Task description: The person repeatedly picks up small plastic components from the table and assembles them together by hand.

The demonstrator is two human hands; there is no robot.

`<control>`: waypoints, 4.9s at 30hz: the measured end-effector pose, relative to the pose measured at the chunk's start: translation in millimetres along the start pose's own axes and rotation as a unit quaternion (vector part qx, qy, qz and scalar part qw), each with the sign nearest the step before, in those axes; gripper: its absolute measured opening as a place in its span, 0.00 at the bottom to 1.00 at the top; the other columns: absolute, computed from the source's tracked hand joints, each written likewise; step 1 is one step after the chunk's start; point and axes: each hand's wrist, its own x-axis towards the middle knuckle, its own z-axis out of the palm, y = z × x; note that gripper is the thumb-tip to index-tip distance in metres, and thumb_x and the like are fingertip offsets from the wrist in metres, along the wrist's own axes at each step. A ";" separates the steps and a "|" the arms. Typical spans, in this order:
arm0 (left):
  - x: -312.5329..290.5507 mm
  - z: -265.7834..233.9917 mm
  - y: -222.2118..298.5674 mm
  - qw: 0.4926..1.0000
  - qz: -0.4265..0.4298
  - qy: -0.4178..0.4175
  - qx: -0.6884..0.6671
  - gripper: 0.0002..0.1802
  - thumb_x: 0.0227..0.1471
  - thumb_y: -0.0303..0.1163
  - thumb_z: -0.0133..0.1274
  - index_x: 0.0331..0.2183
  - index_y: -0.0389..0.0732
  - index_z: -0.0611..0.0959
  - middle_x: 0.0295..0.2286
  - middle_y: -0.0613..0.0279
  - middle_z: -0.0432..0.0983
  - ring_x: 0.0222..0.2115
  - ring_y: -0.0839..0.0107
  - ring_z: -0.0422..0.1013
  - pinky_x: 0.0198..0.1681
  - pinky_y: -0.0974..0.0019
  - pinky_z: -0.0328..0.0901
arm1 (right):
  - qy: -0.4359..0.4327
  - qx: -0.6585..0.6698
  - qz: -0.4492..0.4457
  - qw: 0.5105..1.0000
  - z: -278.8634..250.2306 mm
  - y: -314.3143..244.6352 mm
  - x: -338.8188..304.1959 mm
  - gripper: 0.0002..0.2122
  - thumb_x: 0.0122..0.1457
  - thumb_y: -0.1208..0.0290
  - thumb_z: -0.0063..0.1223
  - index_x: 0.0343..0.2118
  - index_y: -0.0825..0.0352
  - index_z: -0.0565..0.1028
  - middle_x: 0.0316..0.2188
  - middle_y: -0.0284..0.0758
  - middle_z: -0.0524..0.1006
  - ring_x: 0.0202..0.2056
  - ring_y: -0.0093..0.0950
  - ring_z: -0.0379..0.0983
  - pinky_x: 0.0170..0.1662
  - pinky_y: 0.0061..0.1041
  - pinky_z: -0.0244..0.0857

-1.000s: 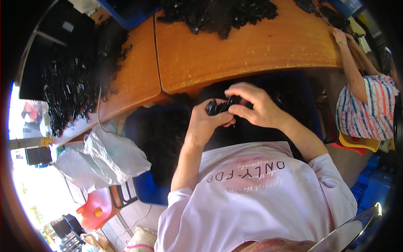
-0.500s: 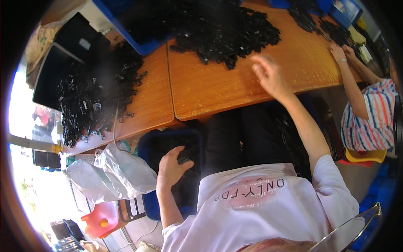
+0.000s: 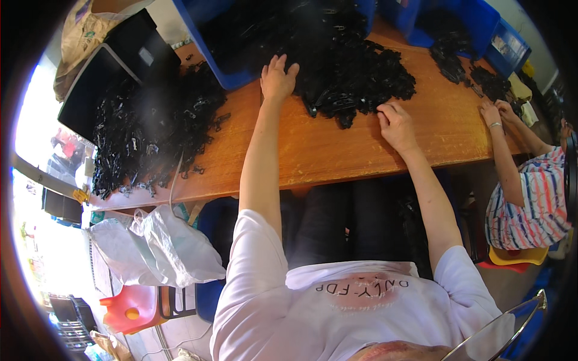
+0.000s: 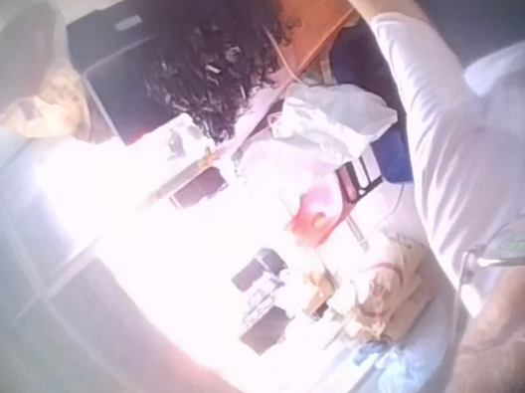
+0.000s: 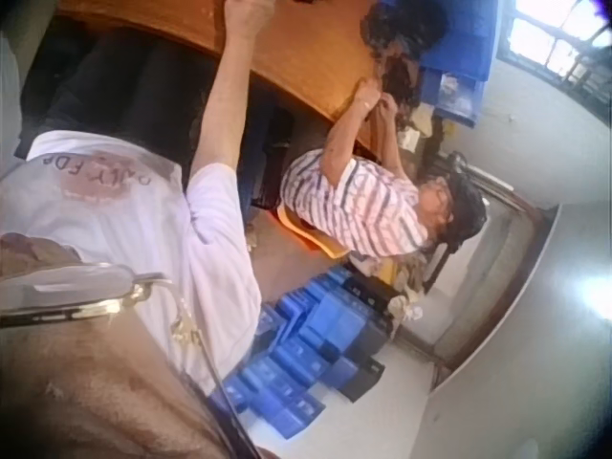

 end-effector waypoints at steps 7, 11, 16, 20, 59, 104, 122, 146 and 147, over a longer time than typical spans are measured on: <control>-40.3 23.3 16.8 0.997 0.022 -0.046 0.062 0.31 0.65 0.51 0.45 0.64 0.48 0.73 0.66 0.61 0.62 0.66 0.55 0.59 0.71 0.46 0.46 | 0.014 0.024 -0.022 0.999 -9.1 8.5 -0.7 0.06 0.55 0.79 0.62 0.36 0.66 0.80 0.32 0.39 0.80 0.35 0.42 0.78 0.37 0.37 0.73; -76.4 10.1 26.8 0.993 0.059 -0.045 0.096 0.27 0.66 0.46 0.46 0.62 0.49 0.75 0.65 0.62 0.64 0.65 0.55 0.60 0.71 0.45 0.47 | -0.029 0.010 0.050 0.998 -12.9 9.2 -2.4 0.07 0.56 0.75 0.62 0.38 0.64 0.81 0.36 0.38 0.80 0.37 0.41 0.79 0.40 0.38 0.73; -113.3 -3.3 35.9 0.983 0.101 0.014 0.152 0.26 0.66 0.45 0.48 0.61 0.47 0.76 0.63 0.60 0.67 0.64 0.54 0.61 0.70 0.44 0.49 | -0.033 -0.067 0.057 0.996 -23.5 -3.9 -16.9 0.10 0.56 0.75 0.62 0.42 0.61 0.81 0.36 0.37 0.80 0.39 0.40 0.78 0.41 0.38 0.73; -133.8 -20.6 55.8 0.976 0.146 0.153 0.058 0.25 0.60 0.49 0.57 0.52 0.42 0.83 0.53 0.59 0.77 0.56 0.56 0.69 0.61 0.46 0.57 | -0.034 -0.034 0.102 0.994 -39.7 -24.2 -34.0 0.09 0.54 0.78 0.62 0.39 0.60 0.81 0.35 0.35 0.80 0.40 0.38 0.78 0.41 0.38 0.72; -311.1 -81.1 101.0 0.595 -0.258 -0.179 -0.740 0.24 0.55 0.20 0.63 0.54 0.38 0.81 0.42 0.66 0.82 0.43 0.76 0.76 0.51 0.69 0.70 | -0.013 0.282 -0.066 0.957 -91.3 -163.7 -84.1 0.08 0.56 0.81 0.65 0.38 0.68 0.79 0.34 0.39 0.79 0.32 0.35 0.75 0.34 0.28 0.69; -211.8 -104.7 78.0 0.917 -0.135 0.085 -0.367 0.17 0.57 0.29 0.59 0.47 0.30 0.81 0.35 0.61 0.80 0.34 0.73 0.74 0.43 0.68 0.69 | -0.033 0.070 0.129 0.989 -66.8 -57.2 -29.5 0.12 0.69 0.67 0.54 0.48 0.69 0.80 0.36 0.39 0.80 0.32 0.27 0.78 0.35 0.27 0.71; -208.6 -99.4 41.2 0.902 -0.229 0.060 -0.361 0.16 0.57 0.35 0.59 0.39 0.30 0.86 0.30 0.57 0.83 0.30 0.66 0.77 0.34 0.64 0.68 | -0.085 -0.028 0.087 0.992 -81.2 -10.4 -60.5 0.13 0.57 0.78 0.57 0.45 0.61 0.83 0.43 0.36 0.80 0.45 0.38 0.77 0.47 0.36 0.73; -331.0 -89.7 108.9 0.442 -0.433 -0.147 -0.771 0.16 0.63 0.33 0.57 0.51 0.47 0.77 0.49 0.63 0.78 0.51 0.65 0.75 0.57 0.57 0.70 | -0.039 0.251 0.033 0.967 -92.2 -185.1 -91.9 0.04 0.57 0.81 0.62 0.34 0.69 0.77 0.33 0.41 0.78 0.33 0.40 0.77 0.35 0.33 0.72; -331.5 -90.8 109.3 0.441 -0.434 -0.147 -0.771 0.16 0.63 0.33 0.57 0.51 0.47 0.77 0.49 0.63 0.78 0.51 0.65 0.75 0.57 0.57 0.70 | -0.025 0.233 0.007 0.972 -88.1 -189.9 -96.4 0.05 0.57 0.81 0.62 0.35 0.67 0.77 0.33 0.41 0.78 0.32 0.40 0.77 0.33 0.33 0.72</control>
